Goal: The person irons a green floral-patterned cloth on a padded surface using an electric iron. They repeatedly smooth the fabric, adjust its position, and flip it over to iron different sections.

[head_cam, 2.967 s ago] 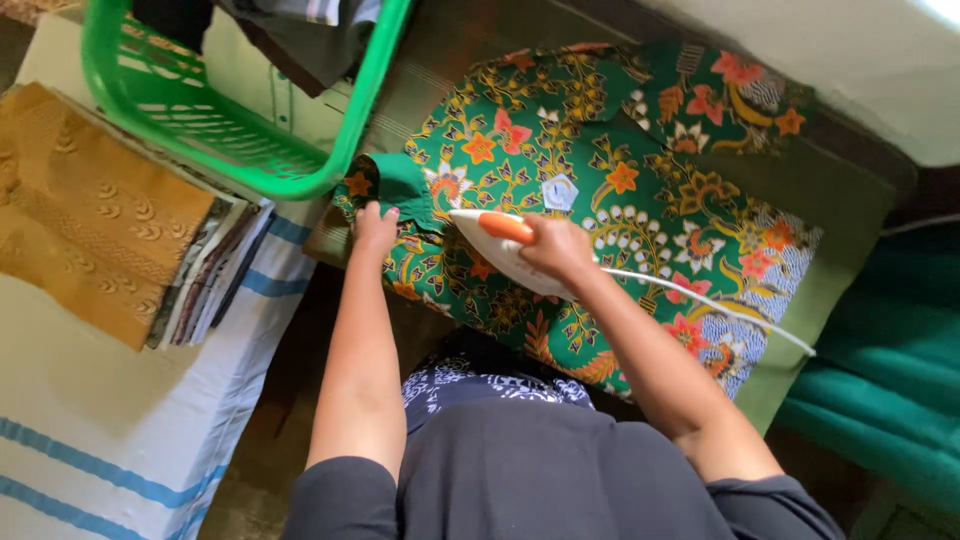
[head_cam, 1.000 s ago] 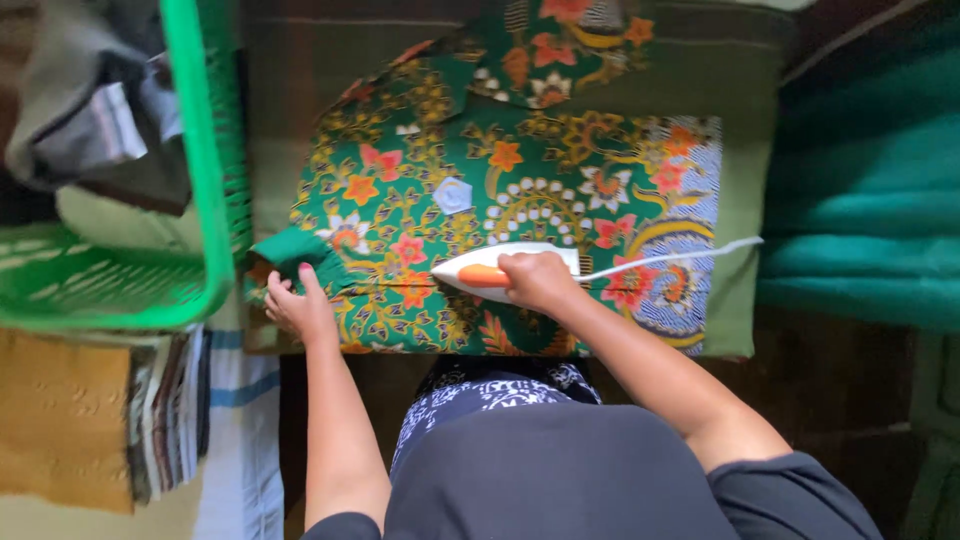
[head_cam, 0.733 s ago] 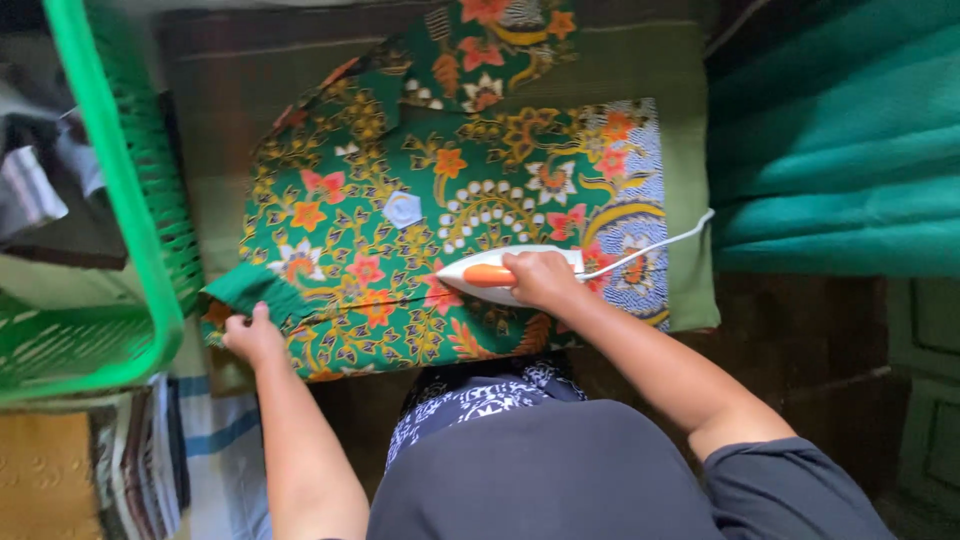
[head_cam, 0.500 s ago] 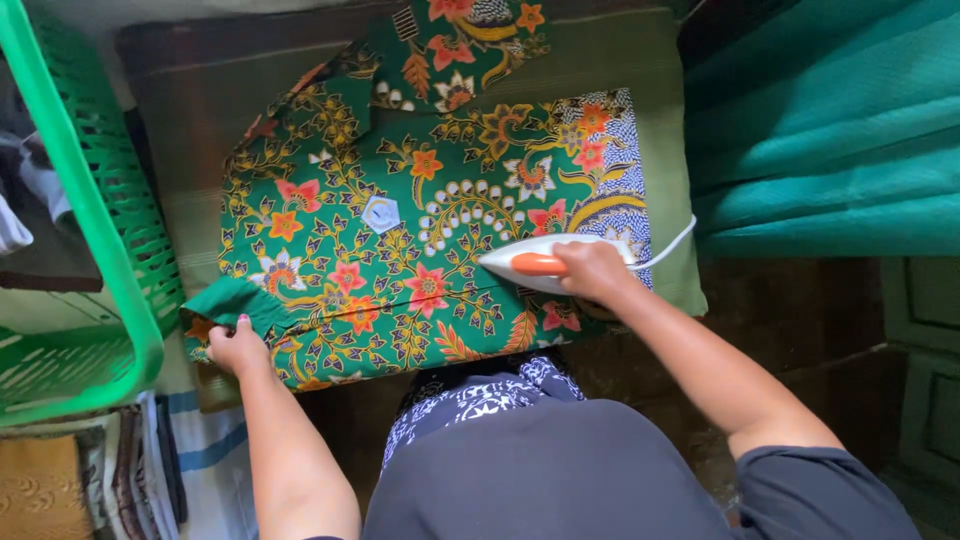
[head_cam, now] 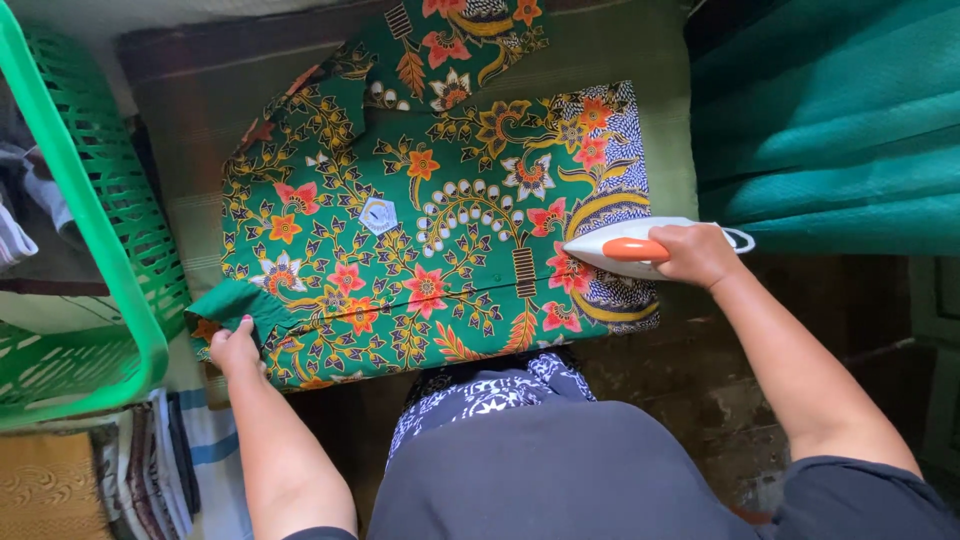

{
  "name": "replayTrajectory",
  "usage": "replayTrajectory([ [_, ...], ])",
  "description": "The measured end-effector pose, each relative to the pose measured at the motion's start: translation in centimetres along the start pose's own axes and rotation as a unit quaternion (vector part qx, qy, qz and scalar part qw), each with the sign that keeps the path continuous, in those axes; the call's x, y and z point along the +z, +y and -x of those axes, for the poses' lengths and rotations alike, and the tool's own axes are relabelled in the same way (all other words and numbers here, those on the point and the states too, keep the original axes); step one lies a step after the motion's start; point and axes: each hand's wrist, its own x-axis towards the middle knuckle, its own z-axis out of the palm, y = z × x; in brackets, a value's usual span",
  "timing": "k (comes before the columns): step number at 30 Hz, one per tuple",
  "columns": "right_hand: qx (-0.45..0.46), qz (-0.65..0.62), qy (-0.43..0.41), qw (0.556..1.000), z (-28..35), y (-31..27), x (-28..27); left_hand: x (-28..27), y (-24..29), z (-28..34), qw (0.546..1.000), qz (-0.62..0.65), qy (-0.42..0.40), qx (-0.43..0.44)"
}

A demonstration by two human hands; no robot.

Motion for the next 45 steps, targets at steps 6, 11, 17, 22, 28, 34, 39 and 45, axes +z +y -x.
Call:
replayTrajectory([
  [6, -0.066, -0.100, -0.002, 0.993, -1.7, -3.8, 0.6, 1.1, -4.1, -5.7, 0.997, -0.052, -0.034, 0.041],
  [11, -0.131, -0.115, -0.015, 0.985, -4.3, -10.8, 0.6, 0.7, -2.7, -4.6, 0.999, -0.021, -0.043, 0.017],
  [17, -0.124, -0.062, -0.023, 0.990, -3.4, -8.8, -0.3, 1.9, -3.9, -6.7, 0.997, -0.062, -0.048, 0.014],
  [22, -0.062, -0.042, -0.026, 0.997, -1.4, -1.9, 0.8, 1.5, -3.5, -6.3, 0.995, -0.077, -0.056, 0.010],
  [28, -0.026, 0.004, -0.066, 0.997, -2.9, -4.6, -1.2, 0.6, -4.1, -6.8, 0.984, -0.128, -0.124, -0.013],
  [34, -0.082, -0.095, -0.111, 0.986, -7.9, -16.4, -0.8, 0.3, -2.5, -4.2, 0.976, -0.144, -0.159, 0.030],
  [39, -0.164, -0.111, -0.084, 0.977, -11.2, -30.6, -2.9, -1.1, -1.3, -2.4, 0.973, -0.119, -0.175, 0.093],
  [45, -0.214, -0.109, -0.019, 0.971, -14.3, -43.7, -2.7, -1.5, -0.1, -0.3, 0.985, -0.059, -0.145, 0.067],
])
